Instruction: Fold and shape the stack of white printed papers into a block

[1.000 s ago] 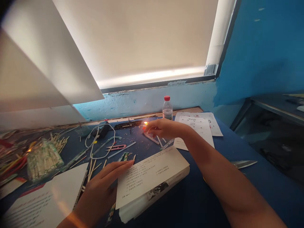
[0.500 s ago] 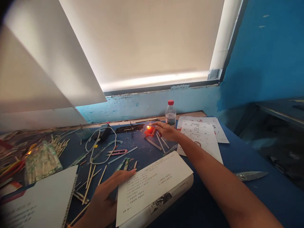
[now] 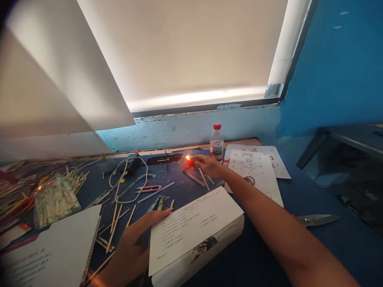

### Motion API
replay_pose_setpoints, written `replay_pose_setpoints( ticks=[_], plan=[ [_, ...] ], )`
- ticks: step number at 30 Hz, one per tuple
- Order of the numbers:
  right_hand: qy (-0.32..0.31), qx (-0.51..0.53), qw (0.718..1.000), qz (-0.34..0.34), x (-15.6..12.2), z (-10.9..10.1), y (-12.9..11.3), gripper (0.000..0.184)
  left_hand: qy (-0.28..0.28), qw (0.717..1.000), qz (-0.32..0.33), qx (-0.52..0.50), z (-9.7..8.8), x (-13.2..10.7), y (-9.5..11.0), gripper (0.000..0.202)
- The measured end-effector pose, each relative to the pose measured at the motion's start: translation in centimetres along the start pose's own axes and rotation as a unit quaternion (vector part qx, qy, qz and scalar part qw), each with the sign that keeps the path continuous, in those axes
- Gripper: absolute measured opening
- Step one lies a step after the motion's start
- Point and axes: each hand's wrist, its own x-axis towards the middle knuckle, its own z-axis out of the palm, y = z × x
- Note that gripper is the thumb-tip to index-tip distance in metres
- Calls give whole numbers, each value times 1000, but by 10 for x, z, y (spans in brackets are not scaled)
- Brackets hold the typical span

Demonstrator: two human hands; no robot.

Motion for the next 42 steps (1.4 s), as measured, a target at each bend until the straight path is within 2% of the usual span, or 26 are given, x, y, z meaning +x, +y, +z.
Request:
replay_pose_setpoints(
  ticks=[11,19,34,42],
  plan=[
    [-2,9,1000,-13,3,-4,7,36,-12,999,1,-37,5,-2,0,56],
    [-8,17,1000,-10,5,-7,14,37,-17,999,7,-27,6,-5,-4,58],
    [8,39,999,-16,8,-7,15,33,-24,999,18,-43,6,-4,-5,60],
    [-5,43,999,-16,7,-4,14,36,-27,999,16,-38,7,-6,-9,59]
  ],
)
